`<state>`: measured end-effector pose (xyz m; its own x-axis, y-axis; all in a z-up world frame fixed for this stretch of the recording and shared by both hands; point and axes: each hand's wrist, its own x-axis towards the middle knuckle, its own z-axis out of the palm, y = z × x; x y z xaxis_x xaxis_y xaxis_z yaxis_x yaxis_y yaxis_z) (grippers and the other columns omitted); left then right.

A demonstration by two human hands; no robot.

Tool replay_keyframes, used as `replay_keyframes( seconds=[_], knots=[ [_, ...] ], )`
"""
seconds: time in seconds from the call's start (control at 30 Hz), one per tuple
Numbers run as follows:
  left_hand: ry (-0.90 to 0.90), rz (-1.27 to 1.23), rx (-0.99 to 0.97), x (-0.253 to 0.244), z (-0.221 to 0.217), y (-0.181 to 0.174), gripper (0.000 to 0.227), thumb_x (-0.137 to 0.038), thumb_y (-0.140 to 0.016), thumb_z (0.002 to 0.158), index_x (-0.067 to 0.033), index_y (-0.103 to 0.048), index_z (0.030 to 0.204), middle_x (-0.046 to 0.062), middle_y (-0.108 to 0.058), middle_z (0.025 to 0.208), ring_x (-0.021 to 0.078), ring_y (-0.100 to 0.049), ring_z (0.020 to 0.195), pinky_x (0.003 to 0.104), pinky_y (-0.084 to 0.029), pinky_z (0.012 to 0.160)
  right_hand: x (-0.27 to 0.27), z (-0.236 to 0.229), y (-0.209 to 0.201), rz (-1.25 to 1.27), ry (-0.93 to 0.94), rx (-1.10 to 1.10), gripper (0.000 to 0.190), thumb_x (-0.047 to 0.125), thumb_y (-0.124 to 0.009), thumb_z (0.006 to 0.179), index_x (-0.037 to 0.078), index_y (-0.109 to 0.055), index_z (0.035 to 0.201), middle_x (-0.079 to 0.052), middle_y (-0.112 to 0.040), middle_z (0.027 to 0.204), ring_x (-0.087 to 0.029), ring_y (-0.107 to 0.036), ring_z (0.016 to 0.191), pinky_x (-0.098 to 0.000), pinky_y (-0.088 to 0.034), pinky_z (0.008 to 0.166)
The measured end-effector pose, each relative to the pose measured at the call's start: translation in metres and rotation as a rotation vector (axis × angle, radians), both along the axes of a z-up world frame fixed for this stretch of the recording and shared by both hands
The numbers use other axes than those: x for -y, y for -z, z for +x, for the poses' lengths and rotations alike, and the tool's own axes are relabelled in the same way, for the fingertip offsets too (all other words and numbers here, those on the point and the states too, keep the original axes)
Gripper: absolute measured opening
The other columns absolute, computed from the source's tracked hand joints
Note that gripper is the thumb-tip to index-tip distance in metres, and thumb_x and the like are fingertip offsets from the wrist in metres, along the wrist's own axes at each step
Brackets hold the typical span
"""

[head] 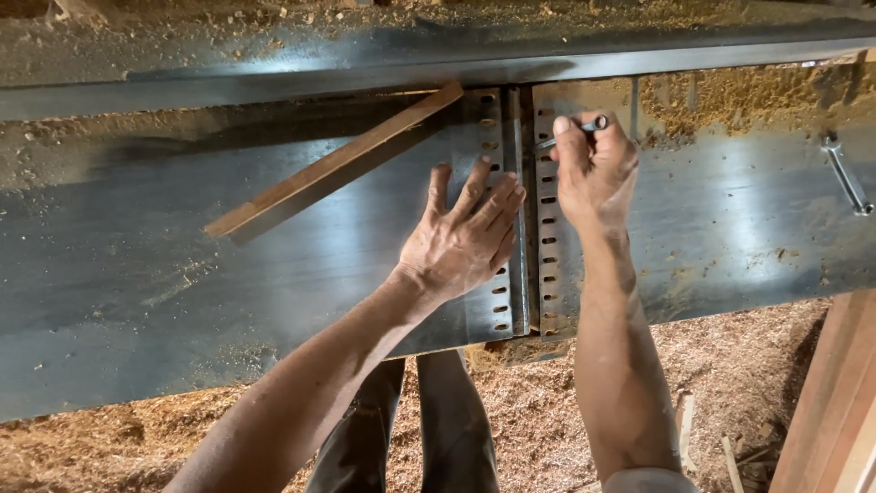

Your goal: The person uses a wrench to tighten bolts on a metal frame with slotted holes, while holding a wooden stick against the frame. The person repeatedly tightens and checks the bolts along the frame.

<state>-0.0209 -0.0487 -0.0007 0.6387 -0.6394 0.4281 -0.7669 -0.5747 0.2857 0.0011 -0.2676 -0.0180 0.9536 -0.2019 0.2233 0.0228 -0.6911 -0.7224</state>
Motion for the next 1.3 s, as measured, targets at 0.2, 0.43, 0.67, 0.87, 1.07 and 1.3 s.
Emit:
replay_keyframes(
  seconds=[0.2, 0.43, 0.67, 0.87, 1.07, 1.3],
  knots=[
    [0.012, 0.031, -0.05, -0.001, 0.001, -0.007, 0.043, -0.029, -0.058, 0.095, -0.0083, -0.069, 0.131, 0.012, -0.064, 0.134, 0.0404, -0.049, 0.137, 0.068, -0.04, 0.101, -0.008, 0.003, -0.01, -0.002, 0.065, -0.048, 0.027, 0.025, -0.068, 0.111, 0.0, -0.068, 0.101, -0.017, -0.071, 0.072, -0.034, -0.073, 0.065, -0.0443, -0.054, 0.053],
    [0.044, 0.13, -0.115, -0.002, -0.001, 0.0, 0.048, -0.04, -0.05, 0.106, -0.0145, -0.062, 0.145, 0.006, -0.056, 0.15, 0.0342, -0.04, 0.146, 0.074, -0.035, 0.111, -0.014, -0.017, -0.033, 0.194, 0.076, -0.044, 0.024, 0.028, -0.053, 0.115, 0.005, -0.057, 0.111, -0.01, -0.068, 0.089, -0.016, -0.07, 0.07, -0.024, -0.059, 0.05],
    [0.039, 0.056, -0.07, 0.0, -0.001, 0.001, 0.048, -0.032, -0.056, 0.098, -0.0094, -0.064, 0.14, 0.011, -0.059, 0.144, 0.039, -0.041, 0.144, 0.069, -0.033, 0.107, -0.028, -0.123, -0.059, 0.137, 0.384, -0.14, 0.022, 0.026, -0.06, 0.11, 0.007, -0.066, 0.1, -0.012, -0.067, 0.067, -0.02, -0.066, 0.055, -0.03, -0.05, 0.053],
    [0.017, 0.093, -0.083, 0.002, -0.007, 0.004, 0.051, -0.036, -0.057, 0.099, -0.0109, -0.062, 0.142, 0.01, -0.058, 0.147, 0.0386, -0.039, 0.145, 0.069, -0.031, 0.109, -0.042, -0.191, -0.024, 0.196, 0.379, -0.118, 0.017, 0.02, -0.06, 0.11, 0.005, -0.066, 0.104, -0.015, -0.068, 0.073, -0.021, -0.066, 0.061, -0.0299, -0.056, 0.057],
    [0.011, 0.108, -0.066, 0.005, -0.007, 0.006, 0.051, -0.038, -0.06, 0.098, -0.0123, -0.064, 0.141, 0.008, -0.057, 0.148, 0.0382, -0.04, 0.145, 0.068, -0.034, 0.108, -0.058, -0.216, -0.006, 0.208, 0.377, 0.042, 0.009, 0.015, -0.058, 0.108, 0.008, -0.063, 0.111, -0.014, -0.071, 0.09, -0.021, -0.072, 0.075, -0.0294, -0.062, 0.067],
    [0.01, 0.142, -0.079, 0.004, -0.007, 0.004, 0.047, -0.04, -0.056, 0.101, -0.0158, -0.065, 0.14, 0.005, -0.058, 0.147, 0.0353, -0.04, 0.144, 0.067, -0.032, 0.109, -0.075, -0.222, 0.0, 0.203, 0.394, 0.146, 0.011, 0.009, -0.059, 0.107, 0.008, -0.062, 0.118, -0.012, -0.073, 0.102, -0.019, -0.076, 0.085, -0.0289, -0.065, 0.077]
  ],
)
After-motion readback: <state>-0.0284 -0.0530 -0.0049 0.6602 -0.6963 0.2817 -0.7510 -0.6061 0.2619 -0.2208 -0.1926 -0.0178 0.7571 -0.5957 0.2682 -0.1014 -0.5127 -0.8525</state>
